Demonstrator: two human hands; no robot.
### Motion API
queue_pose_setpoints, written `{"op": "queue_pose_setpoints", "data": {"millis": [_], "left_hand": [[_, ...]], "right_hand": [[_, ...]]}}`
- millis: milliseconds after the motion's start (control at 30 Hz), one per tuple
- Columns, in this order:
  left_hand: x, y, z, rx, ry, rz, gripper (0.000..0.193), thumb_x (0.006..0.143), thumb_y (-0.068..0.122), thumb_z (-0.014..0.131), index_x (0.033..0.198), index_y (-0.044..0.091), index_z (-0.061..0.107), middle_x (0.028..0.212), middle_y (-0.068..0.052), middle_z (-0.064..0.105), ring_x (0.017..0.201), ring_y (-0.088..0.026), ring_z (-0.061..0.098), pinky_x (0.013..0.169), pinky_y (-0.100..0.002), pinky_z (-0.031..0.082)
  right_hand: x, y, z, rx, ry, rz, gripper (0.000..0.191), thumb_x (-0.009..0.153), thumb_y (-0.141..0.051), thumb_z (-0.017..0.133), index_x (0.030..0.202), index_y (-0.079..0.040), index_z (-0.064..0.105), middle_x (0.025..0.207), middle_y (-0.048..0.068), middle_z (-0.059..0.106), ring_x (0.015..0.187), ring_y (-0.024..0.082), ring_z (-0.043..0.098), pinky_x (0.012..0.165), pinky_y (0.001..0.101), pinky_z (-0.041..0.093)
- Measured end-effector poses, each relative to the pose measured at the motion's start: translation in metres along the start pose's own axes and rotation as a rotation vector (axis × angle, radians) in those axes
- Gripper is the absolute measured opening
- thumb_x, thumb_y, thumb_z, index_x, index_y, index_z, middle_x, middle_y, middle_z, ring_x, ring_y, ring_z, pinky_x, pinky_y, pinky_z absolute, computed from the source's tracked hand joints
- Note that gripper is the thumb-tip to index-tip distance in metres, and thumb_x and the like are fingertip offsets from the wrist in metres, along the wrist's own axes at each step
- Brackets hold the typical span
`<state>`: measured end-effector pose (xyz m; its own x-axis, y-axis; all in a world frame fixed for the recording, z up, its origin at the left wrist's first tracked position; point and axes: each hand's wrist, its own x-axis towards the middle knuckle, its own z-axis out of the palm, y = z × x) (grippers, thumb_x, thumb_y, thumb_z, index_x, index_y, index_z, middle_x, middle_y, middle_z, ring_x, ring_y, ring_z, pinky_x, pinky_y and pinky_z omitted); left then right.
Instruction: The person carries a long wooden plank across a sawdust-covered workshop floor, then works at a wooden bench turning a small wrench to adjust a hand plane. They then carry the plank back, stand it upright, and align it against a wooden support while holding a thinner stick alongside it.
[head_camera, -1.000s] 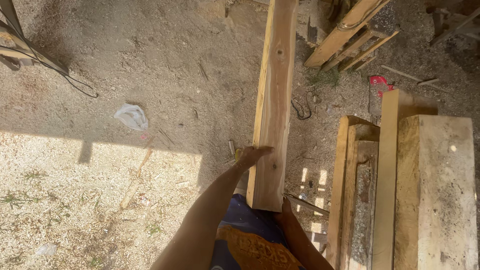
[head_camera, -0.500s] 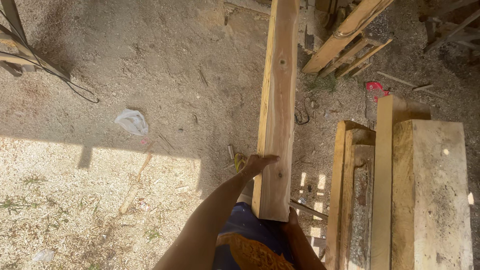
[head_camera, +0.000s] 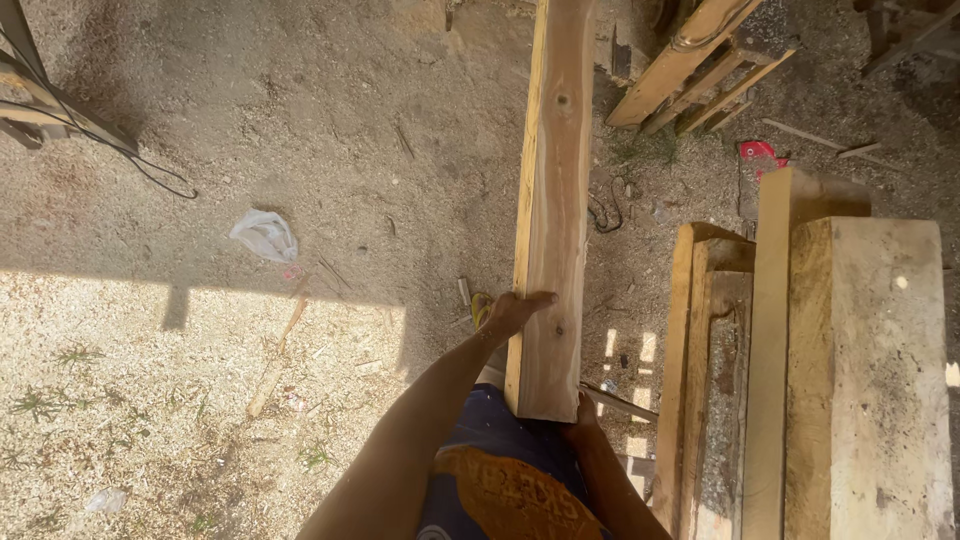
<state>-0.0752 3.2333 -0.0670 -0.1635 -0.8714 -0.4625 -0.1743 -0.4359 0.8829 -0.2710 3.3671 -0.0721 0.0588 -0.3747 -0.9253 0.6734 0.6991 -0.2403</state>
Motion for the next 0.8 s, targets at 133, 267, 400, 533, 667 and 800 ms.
{"op": "queue_pose_setpoints", "data": {"millis": [133, 267, 400, 533, 667, 800], "left_hand": [[-0.006, 0.015, 0.000, 0.117, -0.035, -0.202, 0.077, 0.072, 0.078, 0.061, 0.132, 0.032, 0.077, 0.106, -0.020, 0.064, 0.095, -0.029, 0.069, 0.086, -0.038, 0.051], [-0.015, 0.025, -0.001, -0.104, 0.002, -0.195, 0.092, 0.063, 0.077, 0.072, 0.125, 0.009, 0.074, 0.108, -0.018, 0.067, 0.099, -0.032, 0.070, 0.085, -0.046, 0.058], [-0.013, 0.015, 0.000, 0.055, 0.038, -0.170, 0.096, 0.069, 0.082, 0.068, 0.131, 0.008, 0.072, 0.112, -0.019, 0.062, 0.109, -0.032, 0.063, 0.092, -0.043, 0.050], [-0.012, 0.007, 0.005, 0.111, 0.115, -0.184, 0.117, 0.074, 0.084, 0.076, 0.128, -0.018, 0.056, 0.110, -0.021, 0.063, 0.111, -0.031, 0.062, 0.096, -0.040, 0.047], [-0.015, 0.012, 0.008, -0.063, 0.096, -0.277, 0.114, 0.059, 0.078, 0.076, 0.120, -0.017, 0.056, 0.096, -0.022, 0.068, 0.089, -0.032, 0.074, 0.075, -0.041, 0.059], [-0.013, 0.019, 0.008, -0.055, 0.086, -0.236, 0.111, 0.062, 0.078, 0.078, 0.119, -0.015, 0.059, 0.097, -0.020, 0.068, 0.088, -0.028, 0.073, 0.072, -0.038, 0.058]], "right_hand": [[-0.004, -0.007, 0.001, -0.008, -0.014, 0.018, 0.057, 0.108, -0.037, 0.023, 0.148, -0.001, 0.044, 0.142, 0.025, 0.054, 0.128, 0.038, 0.056, 0.110, 0.0536, 0.047], [-0.007, -0.010, 0.005, -0.019, -0.028, 0.036, 0.057, 0.108, -0.037, 0.023, 0.148, -0.001, 0.044, 0.142, 0.025, 0.054, 0.127, 0.038, 0.056, 0.109, 0.0535, 0.047], [-0.009, -0.009, 0.007, -0.031, -0.026, 0.049, 0.057, 0.108, -0.037, 0.023, 0.148, -0.001, 0.044, 0.142, 0.025, 0.054, 0.127, 0.038, 0.056, 0.109, 0.0535, 0.047], [-0.009, -0.010, 0.006, -0.046, -0.024, 0.059, 0.057, 0.108, -0.036, 0.023, 0.148, -0.001, 0.044, 0.142, 0.025, 0.054, 0.127, 0.038, 0.056, 0.109, 0.0534, 0.048], [-0.007, -0.013, 0.004, -0.056, -0.023, 0.067, 0.057, 0.108, -0.036, 0.023, 0.148, -0.001, 0.044, 0.142, 0.025, 0.054, 0.127, 0.038, 0.056, 0.109, 0.0533, 0.048], [-0.006, -0.017, 0.005, -0.045, -0.030, 0.061, 0.057, 0.108, -0.036, 0.023, 0.148, -0.001, 0.044, 0.141, 0.025, 0.054, 0.126, 0.038, 0.057, 0.108, 0.0533, 0.048]]}}
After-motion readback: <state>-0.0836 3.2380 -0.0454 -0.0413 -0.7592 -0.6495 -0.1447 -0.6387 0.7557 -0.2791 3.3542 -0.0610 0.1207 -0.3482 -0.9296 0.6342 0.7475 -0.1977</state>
